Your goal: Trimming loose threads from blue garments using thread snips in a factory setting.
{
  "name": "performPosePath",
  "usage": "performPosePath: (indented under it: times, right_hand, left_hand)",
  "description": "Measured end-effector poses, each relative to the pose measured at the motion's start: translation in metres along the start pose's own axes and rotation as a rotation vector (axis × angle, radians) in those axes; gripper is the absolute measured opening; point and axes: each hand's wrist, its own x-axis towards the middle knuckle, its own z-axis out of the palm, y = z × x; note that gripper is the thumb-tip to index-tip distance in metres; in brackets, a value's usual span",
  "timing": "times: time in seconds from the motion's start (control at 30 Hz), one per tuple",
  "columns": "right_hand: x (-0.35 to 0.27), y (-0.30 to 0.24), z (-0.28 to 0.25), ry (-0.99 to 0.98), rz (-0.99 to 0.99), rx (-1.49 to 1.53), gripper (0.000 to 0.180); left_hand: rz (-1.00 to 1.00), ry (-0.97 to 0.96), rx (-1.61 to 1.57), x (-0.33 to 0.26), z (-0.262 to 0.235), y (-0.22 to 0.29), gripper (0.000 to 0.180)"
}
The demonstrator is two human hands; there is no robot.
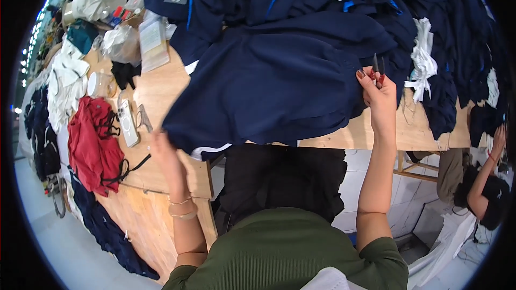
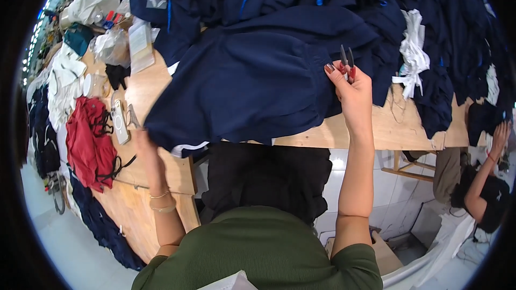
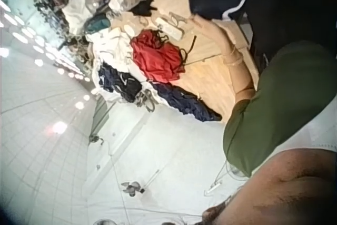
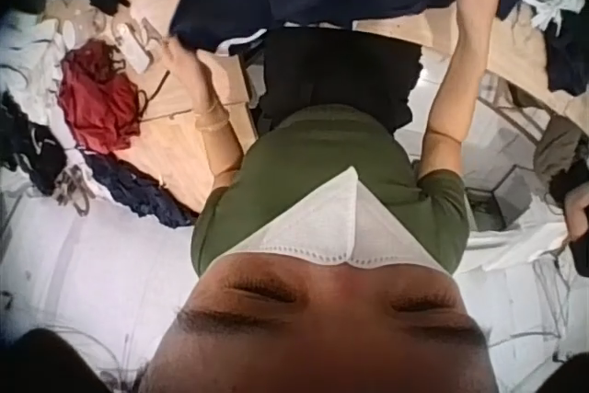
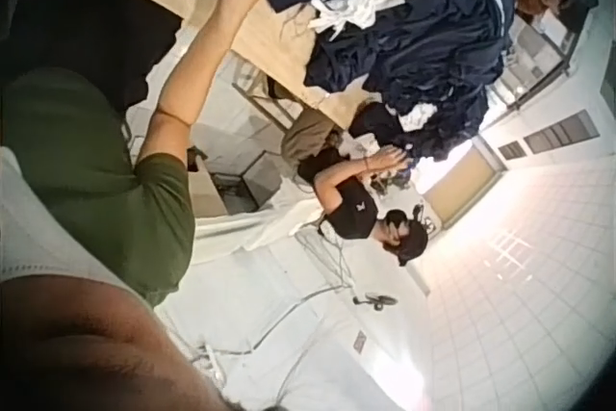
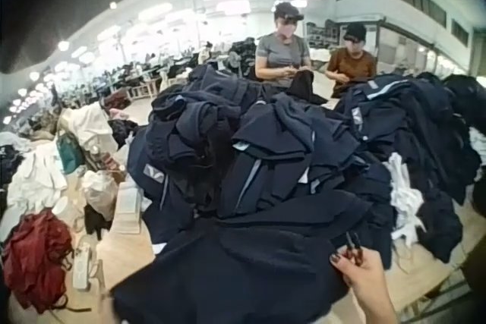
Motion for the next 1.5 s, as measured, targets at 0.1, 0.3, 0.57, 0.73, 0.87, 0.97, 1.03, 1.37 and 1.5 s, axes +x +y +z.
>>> performPosePath:
  times: [0.1,0.3,0.57,0.73,0.87,0.97,1.03,1.37,1.5]
  right_hand:
    - [-0.016,-0.025,-0.012,0.122,-0.107,0.084,0.010]
    - [-0.027,-0.047,-0.051,0.399,-0.405,0.048,0.013]
    - [-0.007,0.032,-0.020,0.136,-0.090,0.285,0.018]
    - [-0.023,0.032,-0.017,0.146,-0.085,0.272,0.029]
    - [-0.034,0.022,-0.007,0.094,-0.053,0.267,0.031]
    - [-0.041,0.016,-0.004,0.038,-0.023,0.416,0.034]
    - [-0.041,0.017,-0.006,0.013,-0.008,0.430,0.033]
    - [-0.032,0.018,-0.007,0.042,0.042,0.479,0.029]
    - [-0.031,0.014,-0.003,0.020,0.100,0.537,0.029]
  left_hand:
    - [0.499,0.215,0.061,0.029,-0.012,0.039,0.023]
    - [0.866,0.482,0.446,0.095,-0.021,0.076,0.023]
    - [0.607,0.051,0.735,0.120,0.058,-0.007,0.021]
    - [0.876,-0.379,0.240,-0.034,0.141,0.089,0.019]
    - [1.154,-0.770,0.042,-0.120,0.189,0.111,0.042]
    - [1.107,-0.854,0.006,-0.143,0.227,0.107,0.043]
    - [1.120,-0.885,-0.005,-0.137,0.245,0.101,0.029]
    - [0.820,-0.865,-0.184,-0.097,0.242,0.114,0.018]
    - [1.352,-0.952,0.043,-0.111,0.245,0.106,0.022]
